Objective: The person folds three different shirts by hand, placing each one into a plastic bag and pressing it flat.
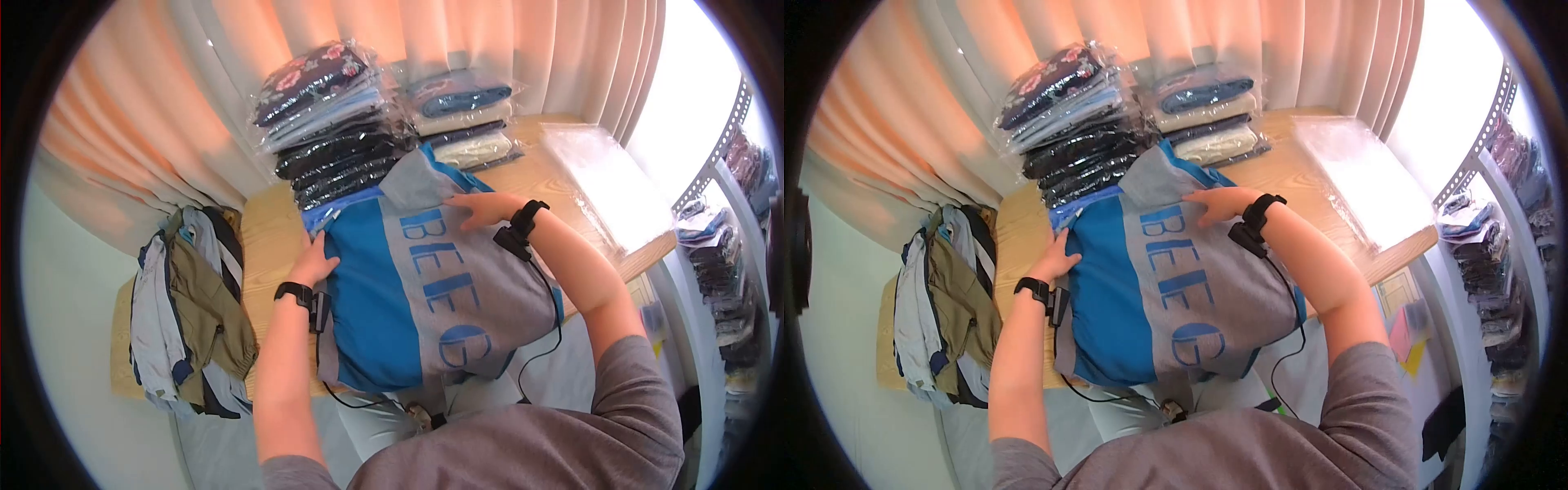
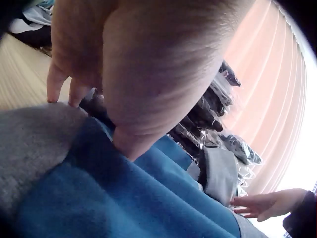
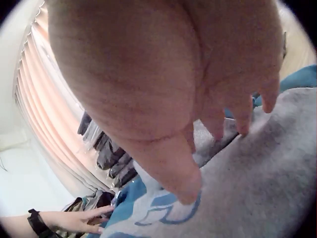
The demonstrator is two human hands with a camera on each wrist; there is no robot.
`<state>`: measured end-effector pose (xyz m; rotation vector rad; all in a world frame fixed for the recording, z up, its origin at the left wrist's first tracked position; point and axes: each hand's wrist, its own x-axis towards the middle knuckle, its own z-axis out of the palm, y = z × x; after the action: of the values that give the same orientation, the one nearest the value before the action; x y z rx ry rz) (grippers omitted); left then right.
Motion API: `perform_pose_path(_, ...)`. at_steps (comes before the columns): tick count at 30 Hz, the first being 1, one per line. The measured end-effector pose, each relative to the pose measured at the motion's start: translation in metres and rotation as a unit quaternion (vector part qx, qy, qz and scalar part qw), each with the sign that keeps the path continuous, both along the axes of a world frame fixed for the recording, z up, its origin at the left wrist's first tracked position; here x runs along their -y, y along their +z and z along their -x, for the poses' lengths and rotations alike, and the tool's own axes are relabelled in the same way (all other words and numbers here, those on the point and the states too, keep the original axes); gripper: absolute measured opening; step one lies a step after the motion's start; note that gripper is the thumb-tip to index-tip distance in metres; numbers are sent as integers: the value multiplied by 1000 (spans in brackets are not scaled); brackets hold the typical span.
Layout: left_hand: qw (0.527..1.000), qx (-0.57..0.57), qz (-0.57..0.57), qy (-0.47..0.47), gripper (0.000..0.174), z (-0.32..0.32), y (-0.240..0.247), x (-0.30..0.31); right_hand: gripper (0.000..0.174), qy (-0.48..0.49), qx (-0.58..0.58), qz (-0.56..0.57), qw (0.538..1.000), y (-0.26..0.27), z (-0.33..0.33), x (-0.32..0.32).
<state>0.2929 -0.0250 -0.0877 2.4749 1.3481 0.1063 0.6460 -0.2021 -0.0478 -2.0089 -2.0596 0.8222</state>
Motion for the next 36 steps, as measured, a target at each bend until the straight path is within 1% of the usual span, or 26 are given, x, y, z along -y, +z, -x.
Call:
perform_pose_path(1, 1000, 3, 7, 0, 82, 2, -2, -1, 73, -2, -4, 8, 1000, -3, 0, 8)
perform_pose_path(2, 1000, -2, 14, -3, 82, 4, -2, -5, 65, 10, 31, -40, 999, -7, -1, 16)
perform_pose_path(3, 999, 43, 2, -18, 81, 8, -4, -10, 58, 21, 65, -86, 994, -11, -1, 27)
perform_pose_path(4, 996, 87, -8, -33, 79, 14, -8, -10, 58, 18, 59, -76, 995, -8, 2, 43)
perform_pose_path(5, 996, 83, 3, -35, 79, 24, -12, -8, 52, 7, 5, -158, 987, -3, 3, 62)
perform_pose_path(6, 990, 131, 23, -52, 77, 34, -5, -1, 47, -6, -48, -239, 970, 9, 6, 83)
perform_pose_path(7, 980, 181, 40, -69, 74, 40, 7, 8, 43, -52, -69, -240, 967, 24, 14, 108)
perform_pose_path(9, 980, 176, 37, -81, 65, 59, 40, 45, 34, -139, -110, -262, 949, 35, 32, 163)
perform_pose_path(10, 983, 168, 44, -65, 61, 74, 47, 58, 29, -178, -128, -285, 933, 32, 36, 190)
perform_pose_path(12, 979, 185, 72, -43, 52, 105, 56, 92, 17, -275, -158, -194, 928, 21, 41, 236)
perform_pose_path(13, 976, 195, 94, -4, 46, 113, 64, 113, 14, -320, -195, -171, 911, 2, 40, 259)
perform_pose_path(14, 976, 191, 101, -3, 46, 127, 57, 126, 12, -364, -230, -150, 890, -25, 39, 277)
perform_pose_path(16, 962, 237, 125, 57, 37, 154, 45, 146, 11, -388, -276, -120, 871, -74, 45, 300)
perform_pose_path(17, 962, 231, 129, 60, 37, 159, 40, 154, 14, -409, -249, -109, 871, -89, 60, 301)
perform_pose_path(18, 958, 245, 129, 80, 32, 163, 34, 164, 27, -419, -283, -40, 862, -116, 64, 305)
perform_pose_path(20, 953, 251, 125, 113, 28, 172, 23, 186, 52, -382, -305, -52, 871, -158, 85, 298)
perform_pose_path(21, 953, 254, 112, 123, 27, 169, 17, 194, 52, -375, -311, -49, 872, -169, 95, 293)
perform_pose_path(23, 952, 259, 91, 139, 26, 161, 10, 207, 70, -399, -443, -12, 803, -182, 108, 279)
perform_pose_path(24, 944, 275, 96, 153, 27, 158, 7, 214, 70, -392, -445, -10, 805, -189, 113, 275)
perform_pose_path(26, 936, 293, 95, 172, 28, 148, 2, 226, 69, -335, -559, 17, 758, -197, 118, 267)
perform_pose_path(28, 916, 349, 71, 185, 29, 138, -4, 232, 66, -349, -533, 51, 769, -189, 123, 263)
perform_pose_path(30, 910, 358, 79, 194, 30, 138, -21, 226, 63, -367, -505, 82, 777, -178, 123, 263)
perform_pose_path(32, 933, 304, 52, 186, 27, 141, -31, 222, 53, -363, -517, 52, 774, -164, 122, 267)
perform_pose_path(33, 933, 305, 51, 187, 27, 138, -27, 224, 53, -361, -517, 51, 774, -152, 122, 271)
perform_pose_path(35, 833, 483, 131, 234, 20, 131, -14, 232, 43, -341, -629, -68, 696, -124, 122, 280)
perform_pose_path(36, 833, 484, 129, 234, 20, 130, -14, 234, 43, -339, -629, -69, 696, -116, 121, 283)
